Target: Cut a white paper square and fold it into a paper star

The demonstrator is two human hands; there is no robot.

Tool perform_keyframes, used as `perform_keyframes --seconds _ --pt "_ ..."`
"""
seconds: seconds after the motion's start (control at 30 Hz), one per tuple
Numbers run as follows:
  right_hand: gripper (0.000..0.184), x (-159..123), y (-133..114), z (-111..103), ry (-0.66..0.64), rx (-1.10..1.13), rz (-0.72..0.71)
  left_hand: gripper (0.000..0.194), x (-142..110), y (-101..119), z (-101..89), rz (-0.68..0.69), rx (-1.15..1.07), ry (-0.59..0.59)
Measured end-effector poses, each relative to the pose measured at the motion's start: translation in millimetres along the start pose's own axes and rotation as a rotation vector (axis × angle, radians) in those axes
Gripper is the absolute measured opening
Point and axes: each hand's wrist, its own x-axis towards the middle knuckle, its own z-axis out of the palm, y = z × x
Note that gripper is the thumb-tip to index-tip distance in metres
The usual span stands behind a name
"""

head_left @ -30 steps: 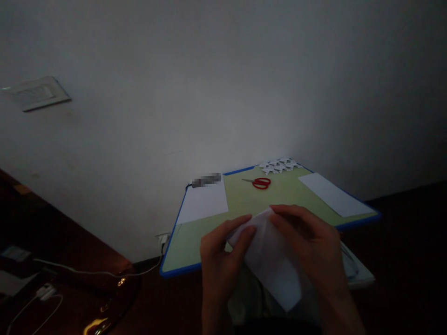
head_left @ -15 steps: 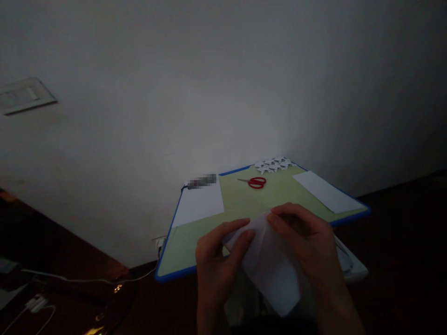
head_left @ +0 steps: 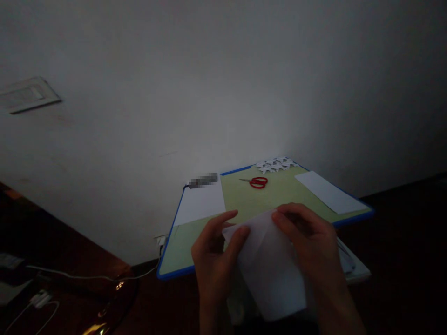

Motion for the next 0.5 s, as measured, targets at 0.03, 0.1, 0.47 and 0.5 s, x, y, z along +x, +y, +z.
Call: perform_keyframes --seconds 0.03,0.1,0.47,0.5 --pt "0.01 -0.4 0.5 0.5 0.003 0.005 0.001 0.038 -0.1 0.2 0.7 -0.041 -0.033 0.02" --pt "0.011 -1.3 1.5 1.5 0.005 0.01 0.0 0.04 -0.4 0.2 1.5 -0.097 -0.069 0.049" --pt "0.011 -3.3 5.2 4.4 0.035 -0.039 -0.04 0.03 0.4 -5.6 0.2 0.045 0.097 0.109" --pt "0.011 -2.8 5.5 4.4 0.035 -0.046 -0.047 0.032 0.5 -5.0 0.4 0.061 0.12 0.115"
